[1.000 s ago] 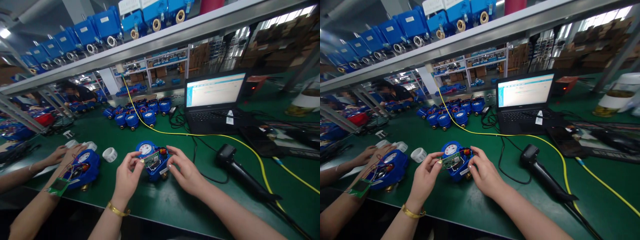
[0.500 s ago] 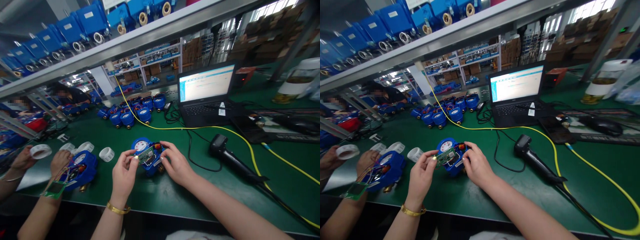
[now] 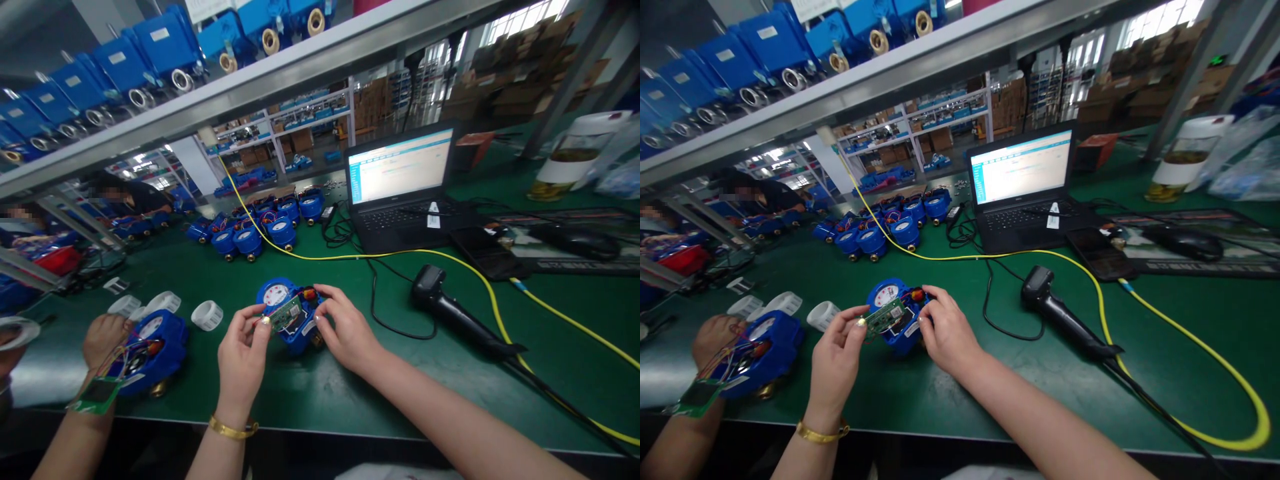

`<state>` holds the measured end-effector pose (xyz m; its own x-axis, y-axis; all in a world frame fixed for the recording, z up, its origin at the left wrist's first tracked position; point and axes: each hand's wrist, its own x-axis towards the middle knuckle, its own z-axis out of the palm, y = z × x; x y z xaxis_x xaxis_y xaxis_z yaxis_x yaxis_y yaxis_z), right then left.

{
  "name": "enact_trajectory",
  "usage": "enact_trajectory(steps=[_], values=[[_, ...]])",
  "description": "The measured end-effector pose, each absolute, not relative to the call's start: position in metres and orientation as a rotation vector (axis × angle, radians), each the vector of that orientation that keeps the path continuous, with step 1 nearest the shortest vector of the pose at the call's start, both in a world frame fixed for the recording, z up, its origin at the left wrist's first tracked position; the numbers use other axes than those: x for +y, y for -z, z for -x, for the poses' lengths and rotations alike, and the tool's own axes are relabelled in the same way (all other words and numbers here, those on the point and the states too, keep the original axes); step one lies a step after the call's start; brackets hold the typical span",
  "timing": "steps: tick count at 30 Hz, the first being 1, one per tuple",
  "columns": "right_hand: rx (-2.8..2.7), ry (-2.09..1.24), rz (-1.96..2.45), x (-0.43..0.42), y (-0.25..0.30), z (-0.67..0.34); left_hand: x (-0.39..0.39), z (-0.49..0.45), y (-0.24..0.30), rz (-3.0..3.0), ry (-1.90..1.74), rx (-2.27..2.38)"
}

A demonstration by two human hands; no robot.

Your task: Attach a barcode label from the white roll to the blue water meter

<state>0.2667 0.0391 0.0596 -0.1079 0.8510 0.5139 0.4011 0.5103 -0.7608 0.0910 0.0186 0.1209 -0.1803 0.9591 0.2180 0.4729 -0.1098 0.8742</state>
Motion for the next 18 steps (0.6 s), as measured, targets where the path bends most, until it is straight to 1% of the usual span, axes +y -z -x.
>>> enact_trajectory(steps=[18], values=[[-1.574, -0.458, 1.126, 0.034, -0.039, -0.249, 0.012, -0.087, -0.101, -1.504, -1.3, 1.512]])
